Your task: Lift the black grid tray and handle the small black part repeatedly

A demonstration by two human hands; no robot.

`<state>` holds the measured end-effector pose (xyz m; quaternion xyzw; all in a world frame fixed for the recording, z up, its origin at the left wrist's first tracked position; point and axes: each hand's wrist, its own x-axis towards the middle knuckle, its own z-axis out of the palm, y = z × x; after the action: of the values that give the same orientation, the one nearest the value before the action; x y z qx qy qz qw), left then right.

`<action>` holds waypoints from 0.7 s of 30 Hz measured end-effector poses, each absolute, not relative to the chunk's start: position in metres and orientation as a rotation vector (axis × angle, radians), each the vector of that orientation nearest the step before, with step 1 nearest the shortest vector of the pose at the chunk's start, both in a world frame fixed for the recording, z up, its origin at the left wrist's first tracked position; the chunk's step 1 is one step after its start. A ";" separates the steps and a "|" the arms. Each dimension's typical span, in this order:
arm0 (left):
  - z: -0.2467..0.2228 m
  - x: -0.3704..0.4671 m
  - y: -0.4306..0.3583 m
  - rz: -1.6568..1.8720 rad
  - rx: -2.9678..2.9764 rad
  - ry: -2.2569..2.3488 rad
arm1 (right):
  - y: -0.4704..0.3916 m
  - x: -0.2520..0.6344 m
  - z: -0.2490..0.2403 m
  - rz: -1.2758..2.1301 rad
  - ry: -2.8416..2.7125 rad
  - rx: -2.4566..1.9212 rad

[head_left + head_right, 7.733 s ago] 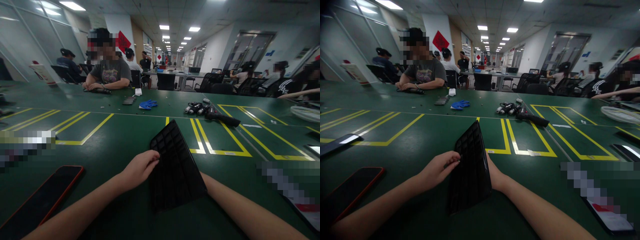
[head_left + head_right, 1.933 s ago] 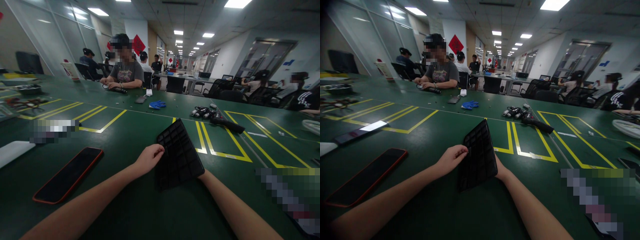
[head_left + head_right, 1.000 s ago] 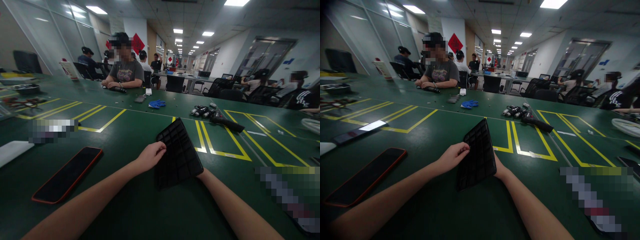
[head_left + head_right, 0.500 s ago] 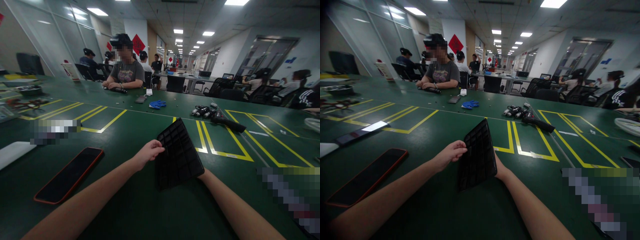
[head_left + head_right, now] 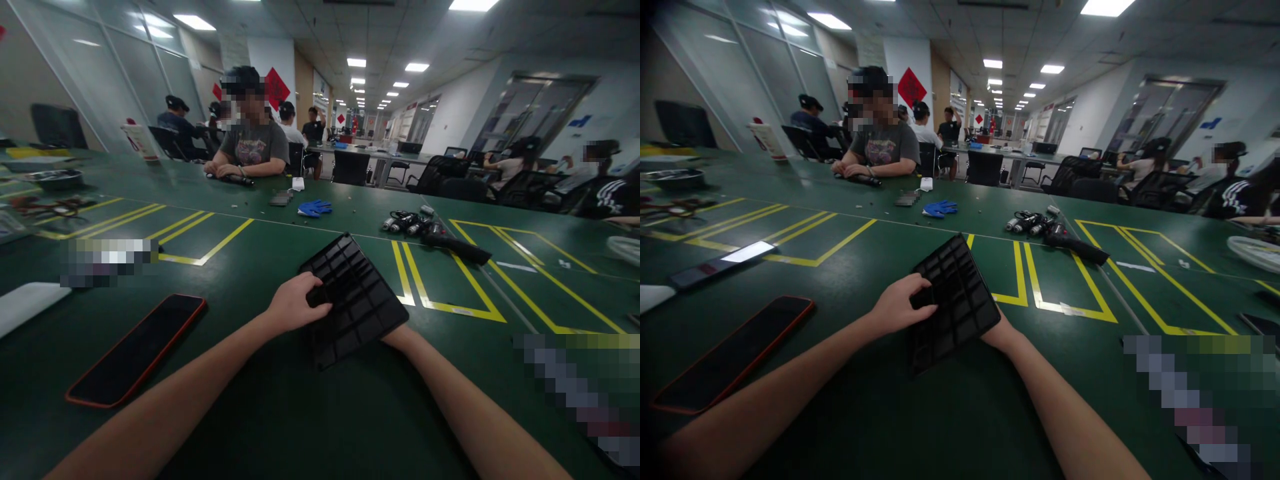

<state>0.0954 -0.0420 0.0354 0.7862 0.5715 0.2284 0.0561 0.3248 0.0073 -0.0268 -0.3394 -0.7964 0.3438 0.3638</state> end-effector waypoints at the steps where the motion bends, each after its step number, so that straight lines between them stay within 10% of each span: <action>1: 0.038 0.088 -0.040 0.676 2.362 1.830 | 0.012 0.329 -0.025 0.788 -2.100 -0.931; 13: 0.040 0.008 -0.007 -0.005 2.000 2.443 | 0.037 0.360 -0.010 0.181 -2.167 -1.595; 21: 0.037 0.077 -0.035 0.703 2.505 1.917 | 0.018 0.339 -0.002 -0.180 -2.146 -1.330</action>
<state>0.0769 -0.0346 0.0367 0.7744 0.5925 0.2173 -0.0450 0.3390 0.0178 -0.0018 -0.5010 -0.8088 -0.0679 0.3004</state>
